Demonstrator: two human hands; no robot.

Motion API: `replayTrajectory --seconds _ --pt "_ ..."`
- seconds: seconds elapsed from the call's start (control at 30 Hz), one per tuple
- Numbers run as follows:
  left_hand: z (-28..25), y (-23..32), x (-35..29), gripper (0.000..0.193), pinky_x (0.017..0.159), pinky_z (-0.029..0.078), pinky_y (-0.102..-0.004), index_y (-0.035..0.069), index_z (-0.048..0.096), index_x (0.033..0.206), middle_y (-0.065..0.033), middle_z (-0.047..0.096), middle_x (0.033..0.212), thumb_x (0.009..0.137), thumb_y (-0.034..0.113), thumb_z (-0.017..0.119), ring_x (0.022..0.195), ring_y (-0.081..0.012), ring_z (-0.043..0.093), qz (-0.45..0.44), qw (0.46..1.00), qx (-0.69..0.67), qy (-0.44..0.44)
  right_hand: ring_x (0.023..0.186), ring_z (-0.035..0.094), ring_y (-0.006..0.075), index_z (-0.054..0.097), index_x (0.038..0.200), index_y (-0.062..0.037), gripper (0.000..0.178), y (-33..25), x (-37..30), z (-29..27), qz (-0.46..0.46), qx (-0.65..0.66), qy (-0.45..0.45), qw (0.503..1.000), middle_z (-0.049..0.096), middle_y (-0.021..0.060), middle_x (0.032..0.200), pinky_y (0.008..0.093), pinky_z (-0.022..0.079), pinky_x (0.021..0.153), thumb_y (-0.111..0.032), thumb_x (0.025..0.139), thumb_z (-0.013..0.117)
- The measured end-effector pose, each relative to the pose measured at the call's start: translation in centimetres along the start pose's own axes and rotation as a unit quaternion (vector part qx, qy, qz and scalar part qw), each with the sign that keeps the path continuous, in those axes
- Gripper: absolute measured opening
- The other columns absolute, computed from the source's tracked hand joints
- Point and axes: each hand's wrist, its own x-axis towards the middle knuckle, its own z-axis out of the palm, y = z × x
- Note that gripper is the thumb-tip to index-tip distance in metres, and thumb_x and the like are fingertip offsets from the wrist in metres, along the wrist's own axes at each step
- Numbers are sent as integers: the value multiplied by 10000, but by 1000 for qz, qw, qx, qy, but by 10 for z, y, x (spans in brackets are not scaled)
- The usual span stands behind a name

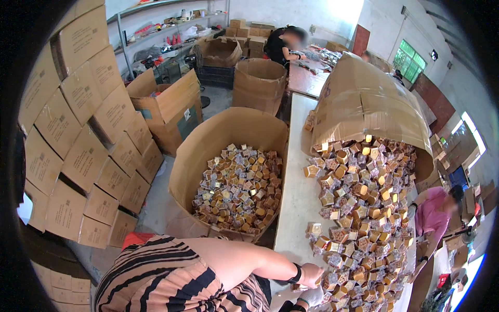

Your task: The recorder is sorting and organizing small boxed products from large containers onto a table and into other boxes.

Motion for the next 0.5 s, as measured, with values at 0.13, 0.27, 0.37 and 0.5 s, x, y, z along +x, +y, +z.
replayTrajectory --seconds 0.13,0.27,0.37,0.5 --pt "-18 -1 -3 470 641 492 -409 -15 541 896 -185 627 740 652 351 709 717 -332 628 -45 994 -89 52 772 594 316 611 733 -19 212 -12 -7 -25 -50 -209 48 975 634 168 768 394 461 659 -167 819 486" --pt "-71 -47 -30 446 602 470 -392 45 542 813 -126 620 704 674 435 708 653 -282 616 -83 979 -152 104 847 622 324 604 1004 -30 412 -20 -19 -62 -166 -376 -7 912 620 167 1032 403 516 696 -395 854 488" --pt "-111 -100 -74 461 610 478 -390 7 543 857 -157 632 740 700 410 700 676 -300 625 -171 955 -160 183 827 627 330 638 960 -46 350 -19 -24 -73 -148 -353 -11 924 640 172 963 405 516 697 -340 869 470" --pt "-155 -176 -141 471 634 487 -402 -26 528 891 -180 636 792 713 383 680 728 -324 632 -296 892 -150 306 1015 521 306 598 1077 -90 355 0 -22 -72 -107 -295 -14 949 562 176 1114 379 432 847 -345 861 479"
